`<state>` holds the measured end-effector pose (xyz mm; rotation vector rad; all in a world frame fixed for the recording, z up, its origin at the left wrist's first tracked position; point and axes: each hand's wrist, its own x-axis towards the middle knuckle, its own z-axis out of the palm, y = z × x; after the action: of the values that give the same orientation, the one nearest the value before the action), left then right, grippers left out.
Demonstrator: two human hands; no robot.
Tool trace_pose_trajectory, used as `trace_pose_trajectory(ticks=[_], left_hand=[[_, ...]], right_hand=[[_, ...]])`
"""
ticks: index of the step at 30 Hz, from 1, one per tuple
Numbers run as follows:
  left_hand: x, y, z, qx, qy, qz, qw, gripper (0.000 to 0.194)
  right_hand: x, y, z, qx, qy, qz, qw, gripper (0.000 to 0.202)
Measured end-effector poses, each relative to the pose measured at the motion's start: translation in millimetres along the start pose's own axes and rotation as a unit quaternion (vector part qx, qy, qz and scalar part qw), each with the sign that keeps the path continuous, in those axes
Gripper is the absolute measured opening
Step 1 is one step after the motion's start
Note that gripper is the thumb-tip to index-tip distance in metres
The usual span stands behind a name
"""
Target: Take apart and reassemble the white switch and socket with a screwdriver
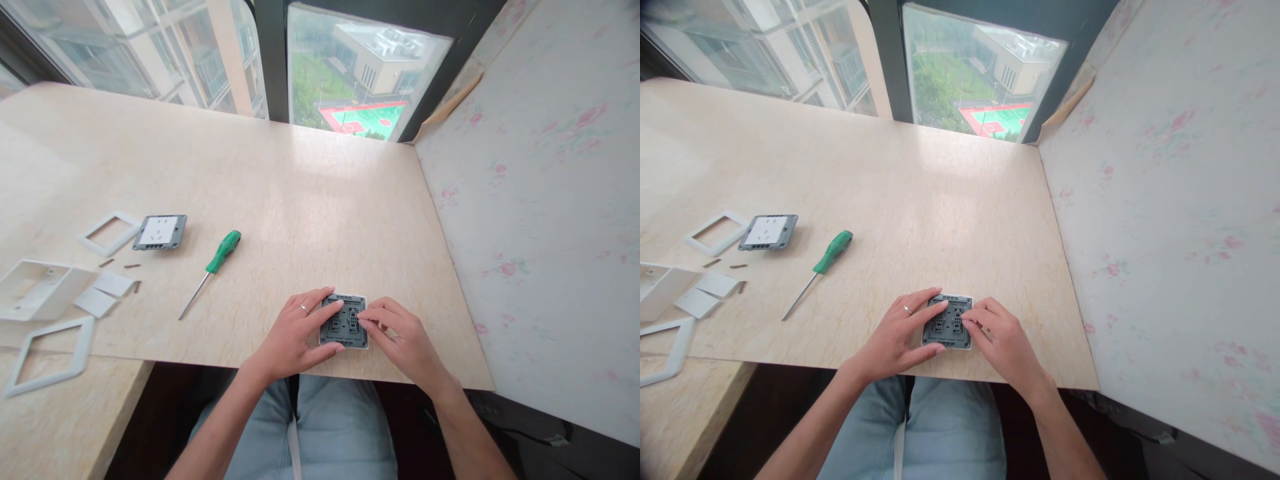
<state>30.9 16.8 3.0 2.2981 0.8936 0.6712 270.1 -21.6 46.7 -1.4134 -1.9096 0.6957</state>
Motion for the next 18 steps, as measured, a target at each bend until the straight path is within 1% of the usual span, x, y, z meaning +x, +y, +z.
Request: trace_pose_trajectory(ticks=[5, 10, 14, 18], left_hand=[[0, -1, 0.3, 0.0, -0.002, 0.003, 1.0, 0.063], [0, -1, 0.7, 0.001, 0.0, 0.005, 1.0, 0.063], [0, 0, 0.5, 0.002, -0.005, 0.001, 1.0, 0.062], [0, 1, 0.0, -0.003, -0.007, -0.005, 1.0, 0.061]], right_hand=[[-2, 4, 3, 0.031, 0.007, 0.032, 0.999, 0.014], [-8, 6, 4, 0.052, 0.039, 0.013, 0.998, 0.014], [-12, 6, 6, 0.034, 0.036, -0.011, 0.999, 0.014], [-13, 6, 7, 0.031, 0.031, -0.014, 0.999, 0.016]])
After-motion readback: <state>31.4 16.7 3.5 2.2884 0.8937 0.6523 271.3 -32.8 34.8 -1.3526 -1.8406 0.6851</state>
